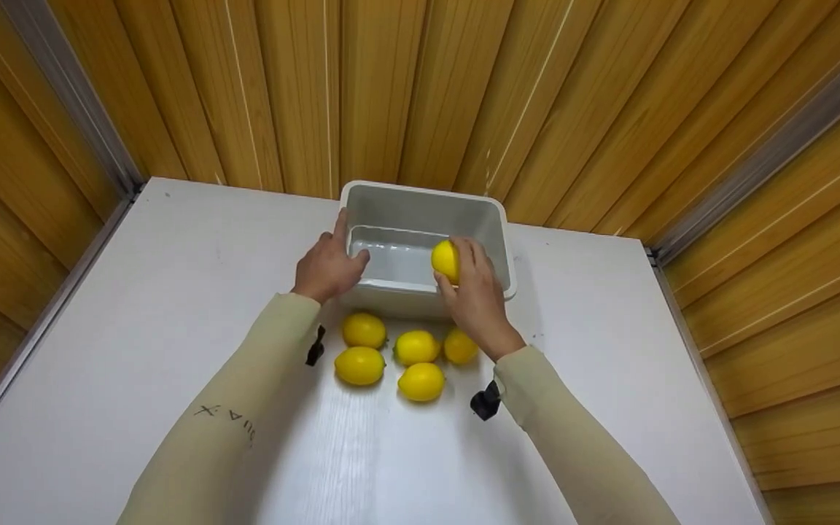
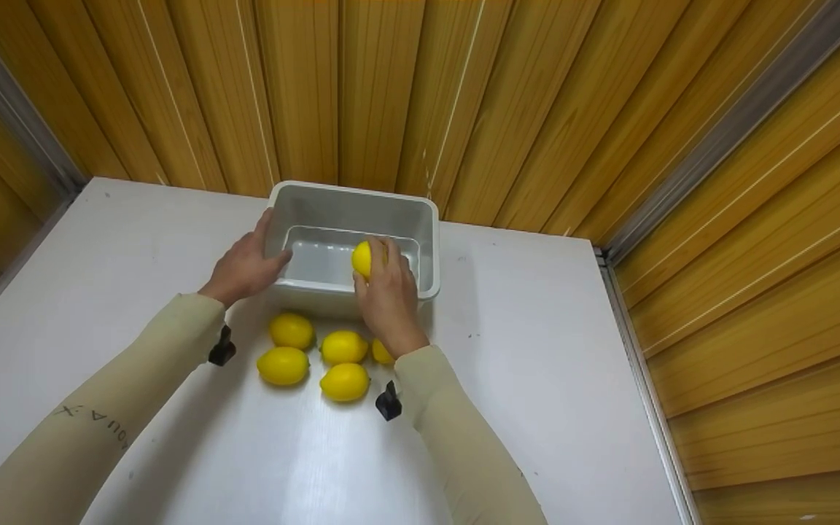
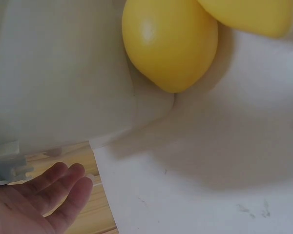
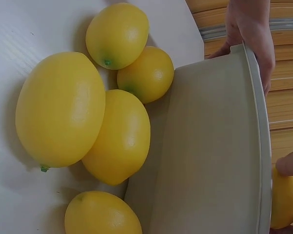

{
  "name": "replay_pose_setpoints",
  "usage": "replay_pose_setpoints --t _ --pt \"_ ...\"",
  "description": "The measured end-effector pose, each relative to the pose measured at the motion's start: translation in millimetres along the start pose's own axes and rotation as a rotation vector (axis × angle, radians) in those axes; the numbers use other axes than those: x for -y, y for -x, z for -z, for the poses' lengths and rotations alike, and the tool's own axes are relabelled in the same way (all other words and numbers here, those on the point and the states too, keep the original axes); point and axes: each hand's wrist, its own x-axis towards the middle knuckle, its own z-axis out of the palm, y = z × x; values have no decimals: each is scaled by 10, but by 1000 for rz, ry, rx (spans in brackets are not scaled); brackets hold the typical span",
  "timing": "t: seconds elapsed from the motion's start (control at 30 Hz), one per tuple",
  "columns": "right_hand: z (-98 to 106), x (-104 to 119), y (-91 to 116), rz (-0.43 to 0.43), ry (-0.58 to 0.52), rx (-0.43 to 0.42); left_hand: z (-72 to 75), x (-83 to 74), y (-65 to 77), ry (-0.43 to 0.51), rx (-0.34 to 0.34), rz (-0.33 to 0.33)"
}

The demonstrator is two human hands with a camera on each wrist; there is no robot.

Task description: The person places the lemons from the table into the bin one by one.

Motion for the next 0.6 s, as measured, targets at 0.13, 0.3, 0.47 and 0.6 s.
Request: replay_pose_setpoints --t 0.13,0.3,0.47,0.6 --pt "-17 -6 -2 4 13 6 -3 9 0 -4 -8 -8" --pt "-22 3 4 -9 22 24 -11 11 -7 1 -12 -2" --pt "-26 12 4 -8 19 22 -11 7 -2 -1 -11 -6" --pt "-38 10 -1 20 15 5 -5 7 5 -10 -15 -21"
